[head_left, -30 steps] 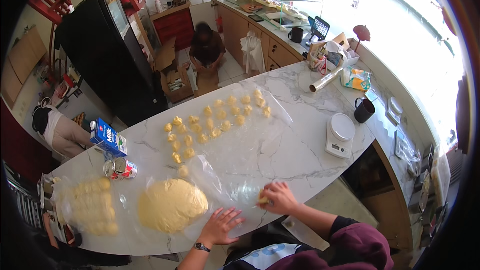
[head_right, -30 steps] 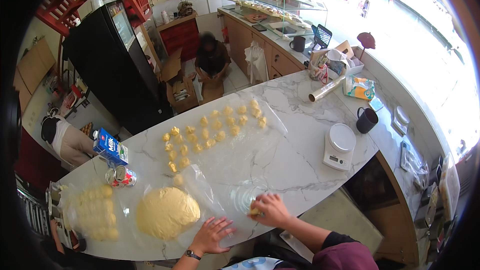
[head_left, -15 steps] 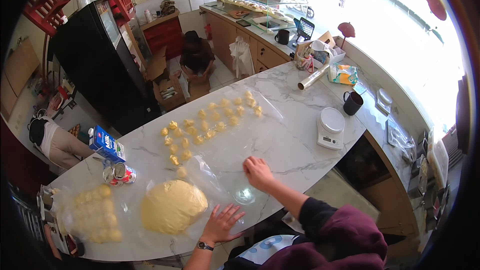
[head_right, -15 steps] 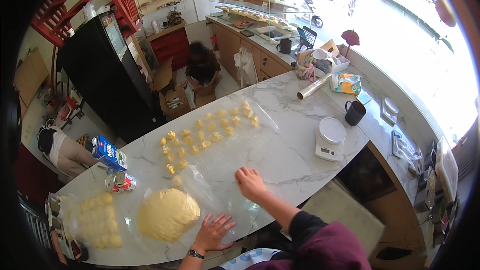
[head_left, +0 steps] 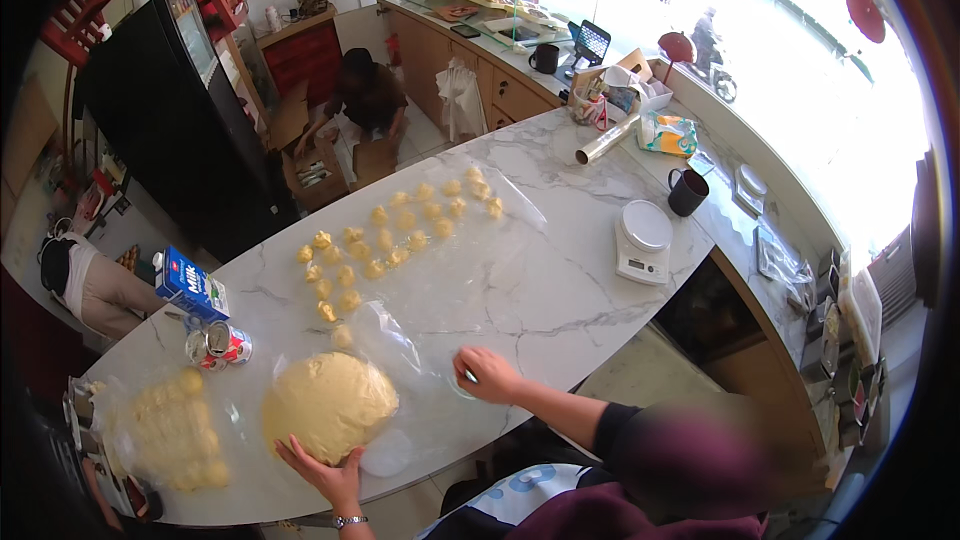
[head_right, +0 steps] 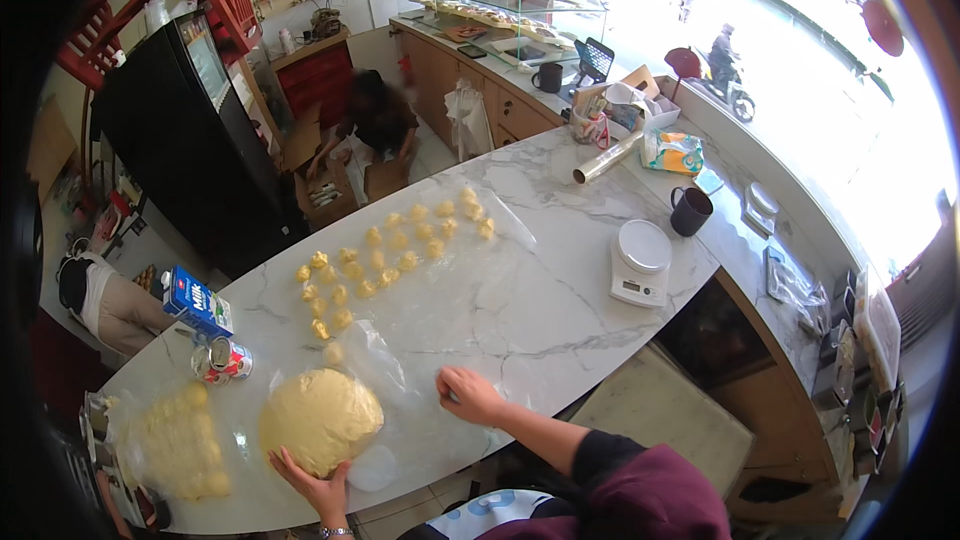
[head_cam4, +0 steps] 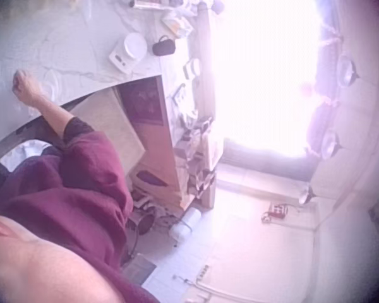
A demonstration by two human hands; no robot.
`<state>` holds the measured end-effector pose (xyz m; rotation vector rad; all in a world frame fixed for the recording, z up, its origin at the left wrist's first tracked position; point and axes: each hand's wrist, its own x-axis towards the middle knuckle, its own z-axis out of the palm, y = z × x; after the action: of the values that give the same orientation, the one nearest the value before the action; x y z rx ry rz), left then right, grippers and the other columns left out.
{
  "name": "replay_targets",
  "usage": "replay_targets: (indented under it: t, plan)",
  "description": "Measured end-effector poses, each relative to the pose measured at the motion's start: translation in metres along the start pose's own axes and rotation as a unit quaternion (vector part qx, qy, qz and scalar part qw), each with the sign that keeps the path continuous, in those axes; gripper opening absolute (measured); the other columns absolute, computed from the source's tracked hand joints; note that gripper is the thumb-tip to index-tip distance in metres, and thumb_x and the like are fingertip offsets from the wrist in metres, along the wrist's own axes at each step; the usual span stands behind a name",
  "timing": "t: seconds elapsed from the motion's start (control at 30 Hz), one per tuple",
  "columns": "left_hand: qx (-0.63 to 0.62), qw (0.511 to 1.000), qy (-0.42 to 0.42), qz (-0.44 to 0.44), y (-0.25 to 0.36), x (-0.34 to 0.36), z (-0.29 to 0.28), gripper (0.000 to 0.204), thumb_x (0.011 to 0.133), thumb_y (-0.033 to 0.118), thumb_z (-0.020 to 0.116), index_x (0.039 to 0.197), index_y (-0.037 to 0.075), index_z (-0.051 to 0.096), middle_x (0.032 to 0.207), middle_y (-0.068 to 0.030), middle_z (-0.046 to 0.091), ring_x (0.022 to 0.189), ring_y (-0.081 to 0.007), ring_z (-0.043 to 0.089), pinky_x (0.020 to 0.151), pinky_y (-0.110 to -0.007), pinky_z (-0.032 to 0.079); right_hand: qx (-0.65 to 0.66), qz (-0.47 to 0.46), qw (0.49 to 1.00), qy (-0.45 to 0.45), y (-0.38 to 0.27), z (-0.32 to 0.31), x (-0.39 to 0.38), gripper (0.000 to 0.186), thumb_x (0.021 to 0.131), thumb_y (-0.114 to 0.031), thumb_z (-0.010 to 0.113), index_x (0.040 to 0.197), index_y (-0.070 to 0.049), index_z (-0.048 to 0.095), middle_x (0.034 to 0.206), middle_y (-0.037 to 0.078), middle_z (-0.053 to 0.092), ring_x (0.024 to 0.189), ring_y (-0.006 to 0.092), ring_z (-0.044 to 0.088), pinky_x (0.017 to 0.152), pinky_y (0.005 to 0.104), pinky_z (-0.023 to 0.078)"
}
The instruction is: The person picks up a metal baking tray from a shelf, shakes it, and then places small pieces of dough onto it one by one from a work surface.
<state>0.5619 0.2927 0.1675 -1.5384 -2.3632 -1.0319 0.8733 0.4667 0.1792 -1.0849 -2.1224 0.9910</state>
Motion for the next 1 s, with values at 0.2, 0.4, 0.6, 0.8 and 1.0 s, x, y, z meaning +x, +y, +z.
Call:
replay_targets:
  t: [0.2,0.4,0.6,0.8,1.0]
  plan:
    - [-0.042,0.999,0.006,0.008,0.005,0.006,0.004,0.123,0.057,0.063,0.08,0.148,0.007,0.018,0.152,-0.0258,0.01,0.141,-0.0428,0.012,0.112,-0.057,0.018,-0.081,-0.025,0.991,0.102,0.042,-0.056,-0.001,0.018,0.074,-0.007,0.062,0.083,-0.007,0.047,0.083,0.011,0.052,0.085,0.0328,0.054,0.075,0.0392,0.043]
    - [-0.032,0.999,-0.002,-0.016,0.005,0.004,-0.006,0.118,0.059,0.06,0.08,0.147,0.007,0.02,0.152,-0.0254,0.013,0.141,-0.0425,0.014,0.112,-0.056,0.019,-0.007,-0.066,0.997,0.034,0.018,-0.021,-0.025,0.018,0.075,-0.005,0.06,0.08,-0.007,0.044,0.082,0.009,0.051,0.083,0.0309,0.053,0.076,0.0387,0.043]
    - [-0.051,0.999,-0.012,-0.011,0.011,0.008,0.005,0.115,0.061,0.056,0.082,0.146,0.007,0.022,0.152,-0.0249,0.013,0.141,-0.0423,0.015,0.111,-0.056,0.021,-0.122,-0.017,0.981,0.151,0.034,-0.048,0.017,0.018,0.072,0.0,0.063,0.081,-0.005,0.048,0.084,0.009,0.052,0.089,0.0322,0.054,0.079,0.04,0.044]
    - [-0.053,0.998,-0.015,-0.037,0.01,0.006,-0.01,0.111,0.064,0.044,0.085,0.147,0.008,0.02,0.152,-0.0228,0.012,0.142,-0.0394,0.012,0.113,-0.052,0.018,-0.011,0.048,0.968,0.246,-0.002,-0.027,-0.047,0.041,0.077,-0.007,0.068,0.114,-0.009,0.052,0.102,0.006,0.061,0.105,0.0269,0.055,0.088,0.0375,0.047]
    - [-0.047,0.998,-0.036,-0.009,0.014,0.012,0.009,0.107,0.068,0.04,0.084,0.147,0.006,0.019,0.152,-0.023,0.012,0.141,-0.0394,0.013,0.113,-0.052,0.017,0.138,0.122,0.978,0.097,0.007,-0.082,-0.057,0.06,0.079,-0.006,0.071,0.133,-0.008,0.043,0.11,0.01,0.061,0.107,0.0245,0.056,0.09,0.036,0.047]
